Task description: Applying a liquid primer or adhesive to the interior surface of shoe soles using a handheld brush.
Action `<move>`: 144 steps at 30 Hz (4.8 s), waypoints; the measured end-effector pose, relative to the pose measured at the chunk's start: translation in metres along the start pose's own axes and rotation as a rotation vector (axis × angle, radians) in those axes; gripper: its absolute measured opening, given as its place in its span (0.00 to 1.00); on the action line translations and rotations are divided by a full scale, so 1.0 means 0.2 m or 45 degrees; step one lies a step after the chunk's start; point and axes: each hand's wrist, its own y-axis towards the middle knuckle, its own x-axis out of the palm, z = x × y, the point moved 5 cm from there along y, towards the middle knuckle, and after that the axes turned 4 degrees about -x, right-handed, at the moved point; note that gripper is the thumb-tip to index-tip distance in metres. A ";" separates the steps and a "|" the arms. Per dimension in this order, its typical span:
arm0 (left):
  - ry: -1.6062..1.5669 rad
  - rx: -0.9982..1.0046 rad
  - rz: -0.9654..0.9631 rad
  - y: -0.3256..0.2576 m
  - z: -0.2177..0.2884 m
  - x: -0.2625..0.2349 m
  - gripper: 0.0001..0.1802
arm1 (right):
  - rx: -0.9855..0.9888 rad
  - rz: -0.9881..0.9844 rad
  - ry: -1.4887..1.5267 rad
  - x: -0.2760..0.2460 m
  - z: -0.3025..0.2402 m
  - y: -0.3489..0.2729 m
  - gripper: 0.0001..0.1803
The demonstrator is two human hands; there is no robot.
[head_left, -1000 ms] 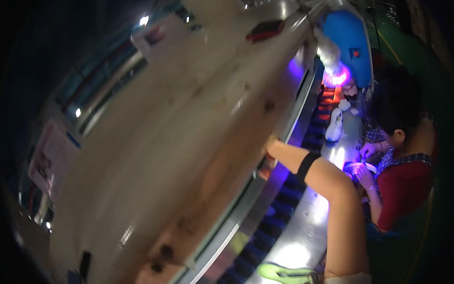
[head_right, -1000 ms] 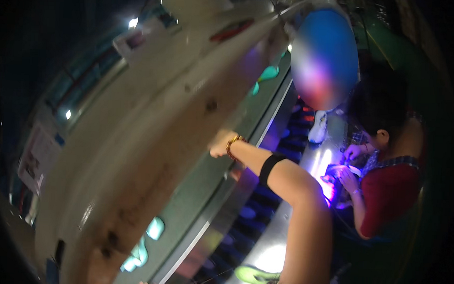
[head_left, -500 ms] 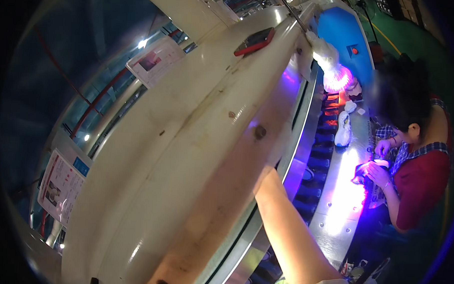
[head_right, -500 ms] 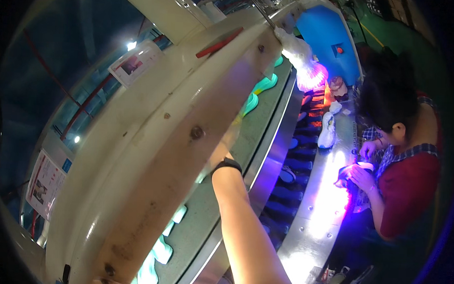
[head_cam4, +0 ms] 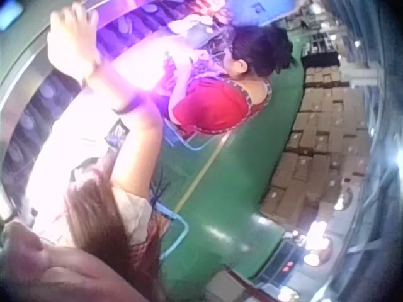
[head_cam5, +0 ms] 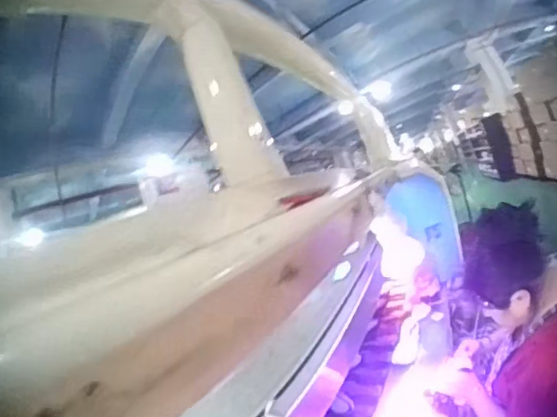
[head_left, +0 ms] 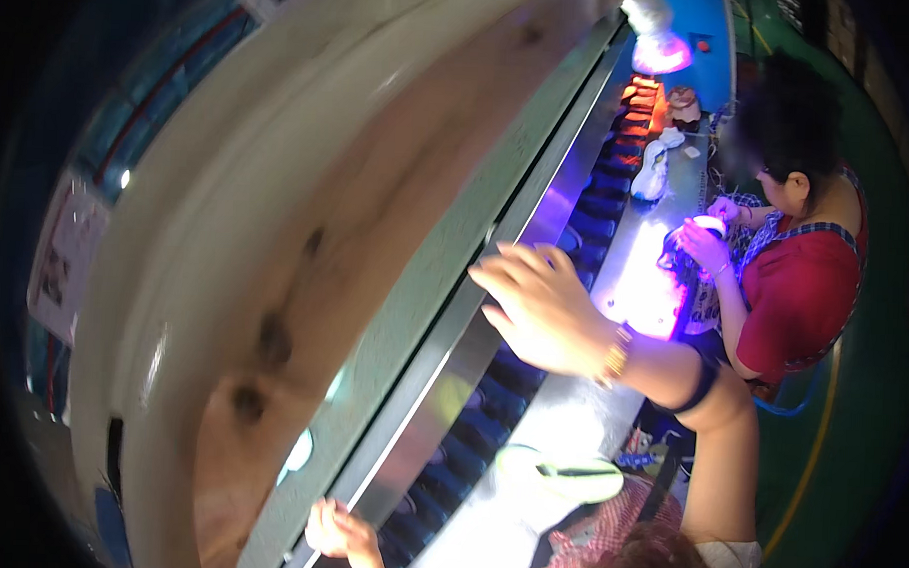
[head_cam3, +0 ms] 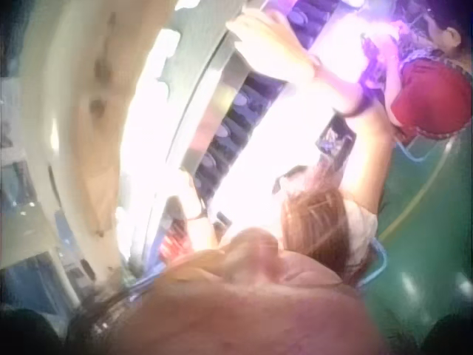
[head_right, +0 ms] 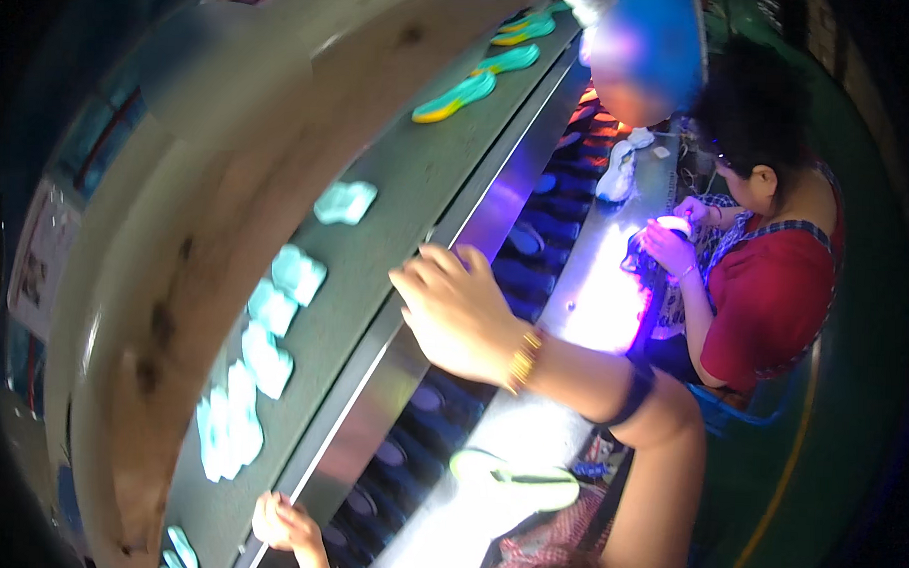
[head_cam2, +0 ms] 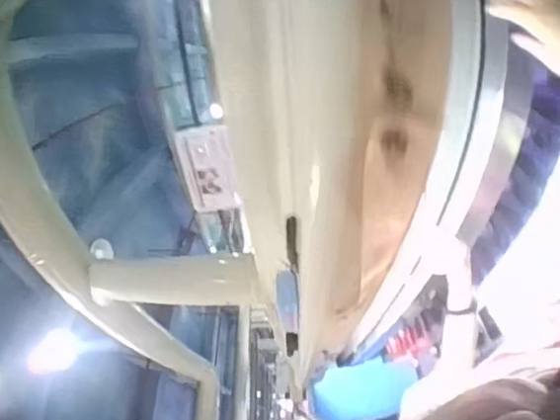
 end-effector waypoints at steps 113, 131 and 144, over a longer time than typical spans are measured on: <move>-0.007 -0.245 -1.171 0.43 -0.05 -0.07 0.12 | 1.558 -0.121 1.452 1.01 0.04 -1.95 0.14; -2.213 -2.214 -0.291 -0.48 0.05 -0.56 0.21 | 1.966 0.111 1.776 0.99 0.05 -1.93 0.16; -3.610 -1.815 -0.707 -0.67 0.22 -0.84 0.48 | 1.531 -0.178 1.339 0.97 0.00 -1.92 0.15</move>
